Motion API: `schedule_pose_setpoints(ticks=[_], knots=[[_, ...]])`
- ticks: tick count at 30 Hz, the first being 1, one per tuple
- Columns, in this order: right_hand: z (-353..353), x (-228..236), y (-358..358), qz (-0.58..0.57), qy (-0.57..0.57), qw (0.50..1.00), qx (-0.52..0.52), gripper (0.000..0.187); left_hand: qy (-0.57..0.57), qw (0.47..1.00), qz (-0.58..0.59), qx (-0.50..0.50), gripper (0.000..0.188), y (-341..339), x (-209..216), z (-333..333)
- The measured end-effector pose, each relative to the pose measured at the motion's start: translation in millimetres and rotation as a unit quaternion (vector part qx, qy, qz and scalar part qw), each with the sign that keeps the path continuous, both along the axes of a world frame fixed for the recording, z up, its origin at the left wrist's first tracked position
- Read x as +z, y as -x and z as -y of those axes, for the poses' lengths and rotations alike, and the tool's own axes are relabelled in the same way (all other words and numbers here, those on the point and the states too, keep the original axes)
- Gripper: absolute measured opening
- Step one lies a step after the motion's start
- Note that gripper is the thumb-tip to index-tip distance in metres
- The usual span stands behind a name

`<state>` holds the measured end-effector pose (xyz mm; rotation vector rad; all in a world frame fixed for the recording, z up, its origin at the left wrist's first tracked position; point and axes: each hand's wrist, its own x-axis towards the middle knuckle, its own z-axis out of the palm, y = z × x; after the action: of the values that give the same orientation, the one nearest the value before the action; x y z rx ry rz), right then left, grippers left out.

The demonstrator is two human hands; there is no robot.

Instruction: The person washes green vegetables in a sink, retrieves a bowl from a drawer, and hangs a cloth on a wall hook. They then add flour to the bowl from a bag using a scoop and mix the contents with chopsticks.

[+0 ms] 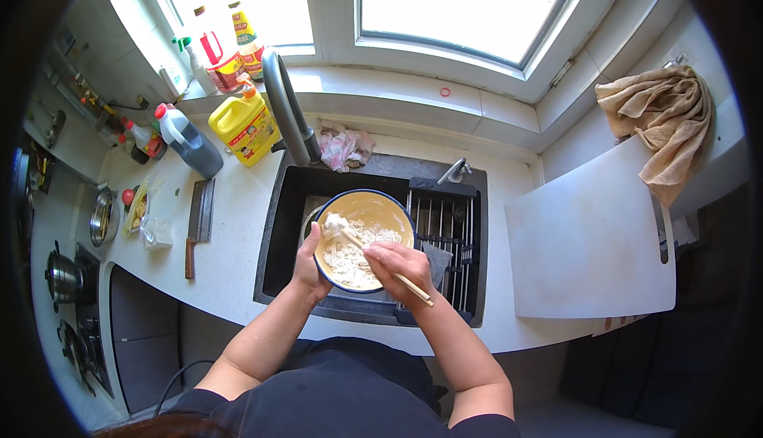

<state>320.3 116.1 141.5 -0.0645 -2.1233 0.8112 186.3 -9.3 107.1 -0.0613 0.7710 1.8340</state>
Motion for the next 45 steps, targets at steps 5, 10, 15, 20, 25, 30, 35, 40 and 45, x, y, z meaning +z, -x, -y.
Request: schedule_pose_setpoints(ticks=[5, 10, 15, 20, 25, 30, 35, 40, 45], knots=[[-4, -12, -2, -0.012, 0.027, 0.995, -0.095, 0.014, 0.01, 1.0, -0.012, 0.006, 0.064, 1, 1, 2], [12, -4, -5, 0.044, 0.122, 0.99, 0.05, 0.012, 0.012, 1.0, -0.007, 0.007, 0.065, 4, -3, 5], [10, -8, -2, 0.022, 0.048, 0.998, -0.037, 0.013, 0.01, 1.0, 0.018, 0.015, 0.064, 1, -11, 5], [12, -8, -1, 0.011, -0.01, 0.99, -0.143, 0.013, 0.014, 0.999, -0.01, 0.045, 0.062, -3, 1, 1], [20, -4, 2, 0.04, 0.093, 0.995, -0.015, 0.013, 0.008, 0.999, -0.014, 0.035, 0.061, -2, -4, 1], [18, -8, 4, 0.022, 0.126, 0.989, -0.08, 0.013, 0.014, 0.999, -0.016, 0.035, 0.061, -2, -2, 3], [14, -10, 5, 0.009, 0.078, 0.987, -0.143, 0.011, 0.046, 0.997, -0.038, 0.042, 0.063, -6, 4, 4], [17, -16, 5, 0.039, 0.181, 0.981, -0.063, 0.014, 0.02, 0.999, -0.024, 0.026, 0.063, -2, -2, 5], [9, -23, 9, -0.046, 0.068, 0.992, -0.094, 0.015, 0.024, 0.999, -0.026, 0.035, 0.064, -3, 4, 4]])
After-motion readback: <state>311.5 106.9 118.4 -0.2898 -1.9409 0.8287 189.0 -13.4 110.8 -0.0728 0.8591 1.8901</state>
